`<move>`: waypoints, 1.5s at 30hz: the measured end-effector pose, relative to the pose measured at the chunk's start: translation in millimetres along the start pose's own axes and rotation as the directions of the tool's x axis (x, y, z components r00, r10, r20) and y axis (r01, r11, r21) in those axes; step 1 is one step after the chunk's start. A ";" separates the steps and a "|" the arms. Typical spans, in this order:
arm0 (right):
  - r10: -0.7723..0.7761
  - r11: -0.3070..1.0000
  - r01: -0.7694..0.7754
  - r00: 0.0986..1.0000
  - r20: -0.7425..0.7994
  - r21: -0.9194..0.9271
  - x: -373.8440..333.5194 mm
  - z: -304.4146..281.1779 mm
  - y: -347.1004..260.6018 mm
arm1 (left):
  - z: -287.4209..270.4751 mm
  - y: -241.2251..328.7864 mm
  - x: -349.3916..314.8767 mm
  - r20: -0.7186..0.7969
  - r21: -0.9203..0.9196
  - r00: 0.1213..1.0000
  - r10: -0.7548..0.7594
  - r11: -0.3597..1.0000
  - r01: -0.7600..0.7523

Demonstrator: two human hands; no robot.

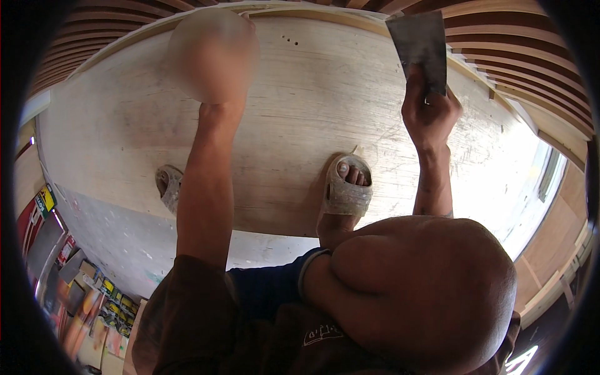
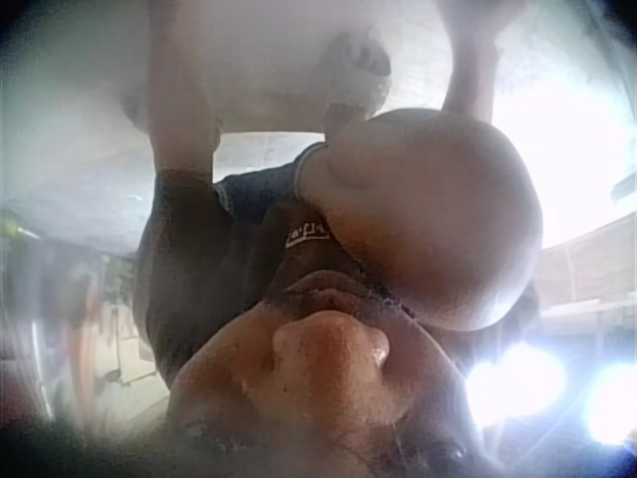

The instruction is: Apply masking tape to the edge of a wooden board while using a putty knife to press and cut it.

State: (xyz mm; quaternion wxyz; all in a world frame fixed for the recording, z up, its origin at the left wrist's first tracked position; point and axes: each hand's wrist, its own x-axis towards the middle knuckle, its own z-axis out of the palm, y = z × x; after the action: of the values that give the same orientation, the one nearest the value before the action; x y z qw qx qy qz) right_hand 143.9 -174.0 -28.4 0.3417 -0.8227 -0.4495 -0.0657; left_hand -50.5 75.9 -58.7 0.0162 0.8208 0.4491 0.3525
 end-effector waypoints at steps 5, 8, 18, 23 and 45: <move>-0.109 0.993 0.109 0.994 -0.015 0.055 4.1 9.9 -2.3 | 1.5 -2.9 0.6 0.002 -0.030 1.000 0.028 0.999 -0.027; -0.144 0.989 0.144 0.990 -0.007 0.037 7.0 17.1 0.0 | 1.1 -2.5 1.0 -0.023 0.012 0.998 0.064 0.998 -0.064; -0.150 0.988 0.143 0.974 -0.167 -0.054 2.6 41.1 -26.1 | -12.1 2.4 -5.8 0.031 -0.002 1.000 0.006 1.000 -0.006; -0.177 0.982 0.167 0.977 -0.121 -0.088 0.3 41.2 -28.0 | -14.3 2.1 -10.3 0.020 -0.073 1.000 0.015 0.997 -0.013; -0.097 0.987 0.067 0.974 -0.206 -0.147 7.2 52.2 -48.6 | -30.7 22.4 -29.7 0.089 -0.223 0.996 -0.017 0.974 0.036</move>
State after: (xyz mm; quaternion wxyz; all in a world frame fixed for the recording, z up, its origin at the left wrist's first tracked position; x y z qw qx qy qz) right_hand 99.6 -119.0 -40.4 0.3266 -0.8135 -0.4383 -0.1983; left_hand -62.8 31.4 -44.7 0.1327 0.8221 0.4163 0.3649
